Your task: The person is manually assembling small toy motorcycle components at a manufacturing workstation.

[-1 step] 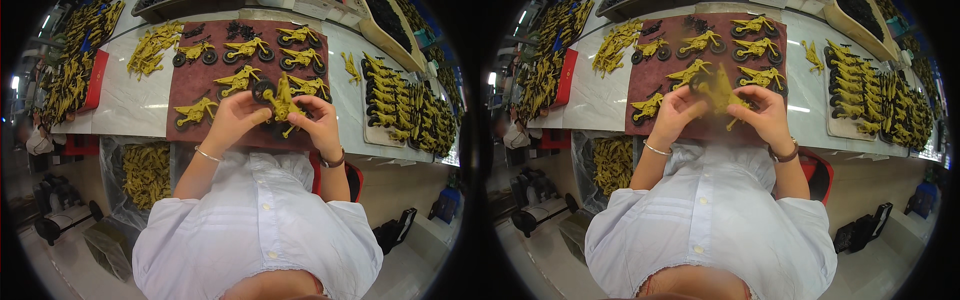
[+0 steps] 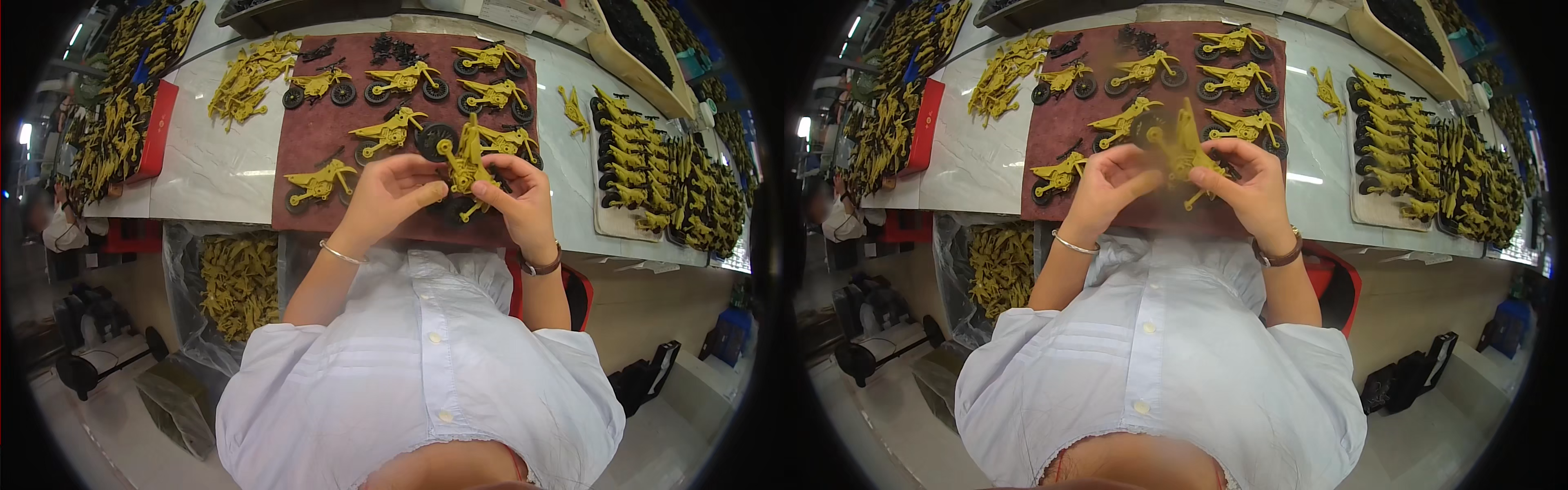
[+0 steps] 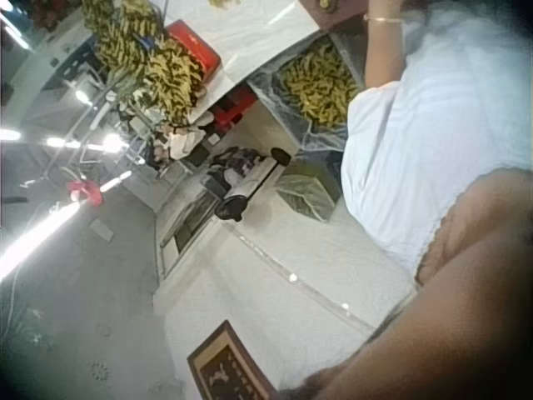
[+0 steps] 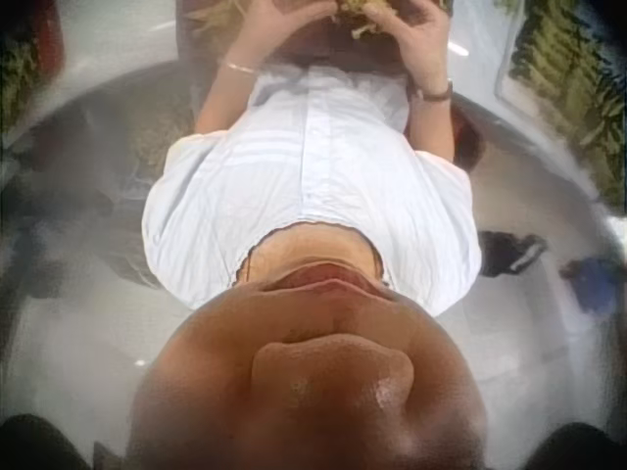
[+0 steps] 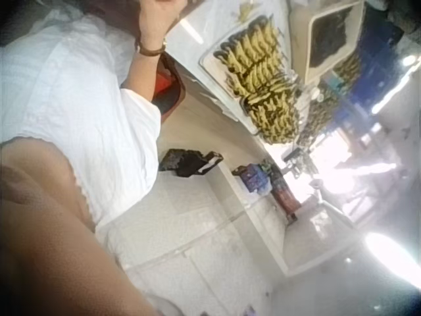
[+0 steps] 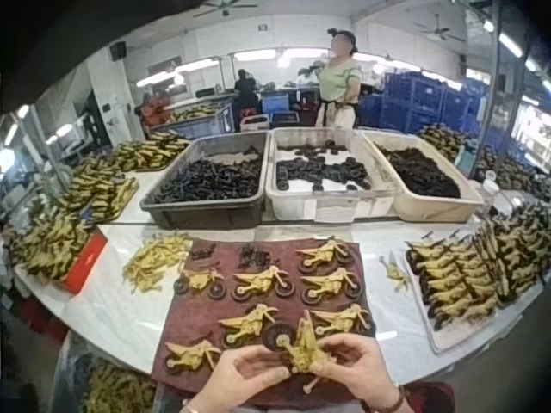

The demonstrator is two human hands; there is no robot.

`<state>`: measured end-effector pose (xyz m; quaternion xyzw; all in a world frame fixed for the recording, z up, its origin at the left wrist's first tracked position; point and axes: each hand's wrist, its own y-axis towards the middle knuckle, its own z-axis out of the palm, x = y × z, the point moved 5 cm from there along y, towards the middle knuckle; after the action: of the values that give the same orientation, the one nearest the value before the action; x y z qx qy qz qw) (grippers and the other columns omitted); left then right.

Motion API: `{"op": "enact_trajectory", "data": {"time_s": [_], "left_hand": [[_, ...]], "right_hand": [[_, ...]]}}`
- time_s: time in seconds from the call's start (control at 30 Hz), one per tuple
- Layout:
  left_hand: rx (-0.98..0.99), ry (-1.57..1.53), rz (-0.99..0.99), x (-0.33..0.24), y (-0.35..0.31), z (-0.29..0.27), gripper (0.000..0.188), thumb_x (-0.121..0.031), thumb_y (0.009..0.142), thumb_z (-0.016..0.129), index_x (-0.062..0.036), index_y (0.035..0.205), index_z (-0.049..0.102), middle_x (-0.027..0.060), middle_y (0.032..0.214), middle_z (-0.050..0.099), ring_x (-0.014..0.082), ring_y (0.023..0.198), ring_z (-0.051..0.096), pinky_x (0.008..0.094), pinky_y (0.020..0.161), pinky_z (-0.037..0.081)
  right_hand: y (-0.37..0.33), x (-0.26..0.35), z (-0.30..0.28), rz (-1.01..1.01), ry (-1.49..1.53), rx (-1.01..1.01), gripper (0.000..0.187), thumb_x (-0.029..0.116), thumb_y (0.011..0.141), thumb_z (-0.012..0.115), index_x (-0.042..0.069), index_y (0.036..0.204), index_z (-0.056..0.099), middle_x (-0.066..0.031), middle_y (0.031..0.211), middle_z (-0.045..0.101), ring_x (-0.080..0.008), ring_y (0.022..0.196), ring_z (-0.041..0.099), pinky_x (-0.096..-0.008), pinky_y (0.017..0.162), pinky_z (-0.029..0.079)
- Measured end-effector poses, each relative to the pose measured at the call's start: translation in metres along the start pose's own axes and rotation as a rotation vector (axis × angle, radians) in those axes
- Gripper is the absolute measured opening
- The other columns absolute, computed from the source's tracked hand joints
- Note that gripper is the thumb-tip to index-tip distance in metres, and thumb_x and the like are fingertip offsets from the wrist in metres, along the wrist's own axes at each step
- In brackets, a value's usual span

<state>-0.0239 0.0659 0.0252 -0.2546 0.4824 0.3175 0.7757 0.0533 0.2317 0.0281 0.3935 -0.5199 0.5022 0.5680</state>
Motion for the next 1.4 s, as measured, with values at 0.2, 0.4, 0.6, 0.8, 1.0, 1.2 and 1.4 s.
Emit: {"op": "enact_trajectory", "data": {"time_s": [0.2,0.4,0.6,0.8,1.0,1.2,1.4], "left_hand": [[-0.056,0.166,0.032,0.01,-0.005,-0.003,0.018,-0.003,0.085,0.07,0.0073,0.098,0.067,0.0076,0.095,0.068,0.0123,0.089,0.064,0.0251,0.08,0.053],[-0.061,0.357,0.139,0.003,-0.011,0.0,0.016,-0.005,0.085,0.069,0.0053,0.097,0.068,0.009,0.094,0.069,0.013,0.083,0.065,0.0251,0.076,0.053],[-0.049,0.421,0.225,-0.005,-0.014,0.004,0.013,-0.004,0.084,0.068,0.0057,0.093,0.069,0.0101,0.092,0.069,0.0124,0.081,0.065,0.0249,0.072,0.053],[-0.093,0.366,0.185,-0.005,-0.016,0.002,0.011,-0.004,0.083,0.069,0.0062,0.088,0.069,0.0102,0.084,0.069,0.0118,0.073,0.064,0.0242,0.064,0.051],[-0.157,0.501,0.181,-0.007,-0.018,0.0,0.012,-0.005,0.082,0.07,0.0065,0.086,0.068,0.0108,0.078,0.068,0.0123,0.068,0.064,0.0247,0.061,0.049],[-0.05,0.556,0.435,-0.019,-0.016,0.008,0.011,-0.004,0.079,0.072,0.0047,0.084,0.067,0.0116,0.081,0.069,0.0136,0.07,0.065,0.0249,0.061,0.049],[-0.041,0.625,0.529,-0.028,-0.016,0.013,0.013,-0.003,0.075,0.074,0.0038,0.084,0.068,0.0129,0.081,0.069,0.0194,0.072,0.067,0.0267,0.062,0.051]], "right_hand": [[0.001,-0.004,0.011,-0.073,0.175,0.014,0.035,0.001,0.08,0.074,-0.005,0.112,0.061,-0.0064,0.105,0.065,-0.0103,0.096,0.059,-0.0247,0.083,0.049],[0.0,-0.005,0.014,-0.007,0.178,0.03,0.032,0.002,0.081,0.073,-0.005,0.111,0.062,-0.0057,0.102,0.066,-0.0082,0.087,0.06,-0.0225,0.072,0.052],[-0.003,-0.003,0.02,0.061,0.178,0.027,0.03,0.003,0.082,0.072,-0.004,0.11,0.062,-0.0048,0.099,0.066,-0.0072,0.081,0.061,-0.0216,0.068,0.052],[-0.005,0.002,0.025,0.015,0.064,0.018,0.031,0.006,0.082,0.073,-0.002,0.11,0.061,-0.0038,0.097,0.066,-0.0067,0.083,0.061,-0.0212,0.069,0.051],[-0.007,0.003,0.028,-0.07,-0.02,0.018,0.029,0.006,0.081,0.074,-0.002,0.107,0.061,-0.0041,0.097,0.066,-0.0077,0.087,0.06,-0.0221,0.075,0.05],[-0.01,0.005,0.031,-0.067,0.089,-0.029,0.03,0.005,0.082,0.073,-0.003,0.108,0.061,-0.0039,0.099,0.066,-0.0079,0.087,0.06,-0.023,0.076,0.049],[-0.01,-0.001,0.026,-0.096,0.194,-0.009,0.034,0.007,0.085,0.072,-0.003,0.114,0.059,-0.0034,0.101,0.066,-0.0077,0.09,0.06,-0.022,0.076,0.05]]}}
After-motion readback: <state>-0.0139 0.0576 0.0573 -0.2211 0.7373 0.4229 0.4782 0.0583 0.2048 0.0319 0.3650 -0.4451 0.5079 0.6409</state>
